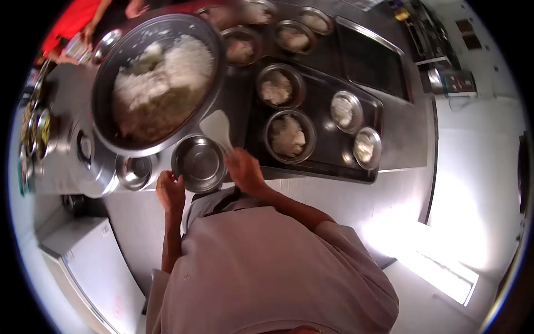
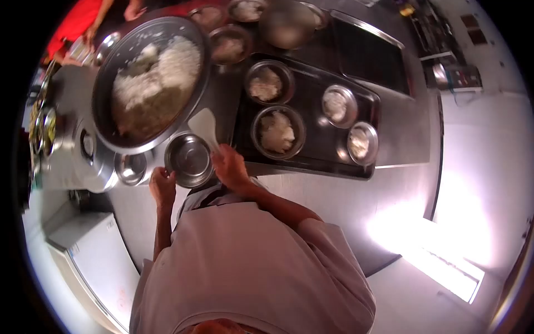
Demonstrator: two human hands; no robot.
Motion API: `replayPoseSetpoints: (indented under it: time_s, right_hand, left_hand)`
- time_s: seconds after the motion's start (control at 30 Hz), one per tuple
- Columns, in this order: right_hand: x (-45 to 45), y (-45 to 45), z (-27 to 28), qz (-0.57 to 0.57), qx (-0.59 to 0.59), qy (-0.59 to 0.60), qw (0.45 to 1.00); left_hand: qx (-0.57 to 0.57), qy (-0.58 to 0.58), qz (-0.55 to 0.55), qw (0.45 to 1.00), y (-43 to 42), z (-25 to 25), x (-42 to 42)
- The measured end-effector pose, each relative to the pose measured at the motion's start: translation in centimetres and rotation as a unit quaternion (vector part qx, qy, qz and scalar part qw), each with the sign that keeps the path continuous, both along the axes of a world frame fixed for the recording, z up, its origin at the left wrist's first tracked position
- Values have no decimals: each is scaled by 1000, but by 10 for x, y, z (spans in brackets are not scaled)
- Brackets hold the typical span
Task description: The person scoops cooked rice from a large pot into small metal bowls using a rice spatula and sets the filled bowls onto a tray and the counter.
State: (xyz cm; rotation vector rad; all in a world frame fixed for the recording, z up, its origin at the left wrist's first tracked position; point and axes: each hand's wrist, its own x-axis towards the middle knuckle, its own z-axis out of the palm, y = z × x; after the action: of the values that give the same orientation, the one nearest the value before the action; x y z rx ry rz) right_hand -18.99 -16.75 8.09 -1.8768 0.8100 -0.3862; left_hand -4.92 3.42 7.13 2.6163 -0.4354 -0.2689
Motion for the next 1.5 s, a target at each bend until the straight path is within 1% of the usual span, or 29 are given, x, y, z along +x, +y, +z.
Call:
replayPoseSetpoints:
  time_s: [0.03,0.1,0.13,0.27,0.3,0.33,0.4,0.43,0.47,0.5,0.53,0.57,0.63,0.67,0.73,0.83,0.9,0.97,1.03,1.07,1.13,1.17,1.2,1.27,1.33,1.37,1.43,1.47,1.5]
  right_hand:
    - [0,-3,3,-13,-2,-1,1000]
    - [1,-2,7,0,79,15,997]
    - [1,-1,4,-4,57,-3,998]
    - [-1,-1,0,1,47,4,999]
    - [-2,-1,-6,-3,35,11,999]
    - [1,0,-9,1,24,13,1000]
    - [2,-3,-8,13,41,4,999]
    - [5,-5,0,13,70,21,997]
    - [7,-8,9,14,96,40,994]
    - [9,-9,9,12,116,50,992]
    - [10,-9,10,9,134,61,989]
    - [11,-9,10,26,135,49,989]
    - [12,-9,12,21,105,54,993]
    - [11,-10,7,31,103,45,993]
    - [12,-11,0,20,111,67,991]
    - [11,-13,6,37,88,59,994]
    - [8,-13,-9,42,74,50,995]
    - [12,-14,-13,46,59,37,996]
    - [12,-15,-5,37,112,68,991]
    - [11,-15,-6,29,112,68,991]
    - [9,-14,-12,19,122,36,992]
    - [8,-14,-22,5,121,38,992]
    - [8,-13,-35,10,130,23,991]
    - [8,-12,-34,7,138,9,990]
    - [11,-14,-7,25,184,29,982]
    - [11,-17,-16,21,185,32,982]
    - [10,-18,-33,8,153,2,988]
    - [7,-21,-37,5,160,11,987]
    - [9,-26,-29,-24,180,5,983]
  left_hand:
    - [-2,-1,-13,1000,-3,2,-1]
    - [-7,24,12,1000,-2,9,-1]
    - [1,35,18,999,-3,8,0]
    - [-19,39,13,999,0,-3,7]
    - [-26,37,18,999,0,-3,9]
    - [-25,11,0,1000,3,-12,12]
    - [-30,43,31,998,6,-20,14]
    - [-29,35,36,998,5,-18,14]
    - [-61,49,47,996,7,-27,15]
    - [-46,52,53,996,6,-26,15]
    - [-69,50,57,995,6,-26,14]
    - [-76,51,72,993,6,-25,14]
    - [-64,78,95,990,6,-26,16]
    - [-60,88,97,990,9,-26,16]
    - [-51,113,114,986,8,-26,18]
    - [-79,145,125,978,11,-30,24]
    - [-110,187,151,964,10,-25,26]
    - [-131,211,150,957,13,-29,30]
    - [-133,239,148,950,12,-27,33]
    - [-132,241,140,951,12,-29,34]
    - [-125,220,133,958,13,-37,37]
    - [-157,271,115,943,17,-39,42]
    - [-167,286,119,936,15,-35,43]
    - [-175,306,119,928,5,-20,41]
    - [-182,277,122,935,-2,-12,38]
    - [-180,281,119,935,-4,-13,38]
    - [-115,143,53,982,-7,-10,36]
    - [-136,197,78,968,-8,-5,35]
    - [-126,156,52,978,0,-23,37]
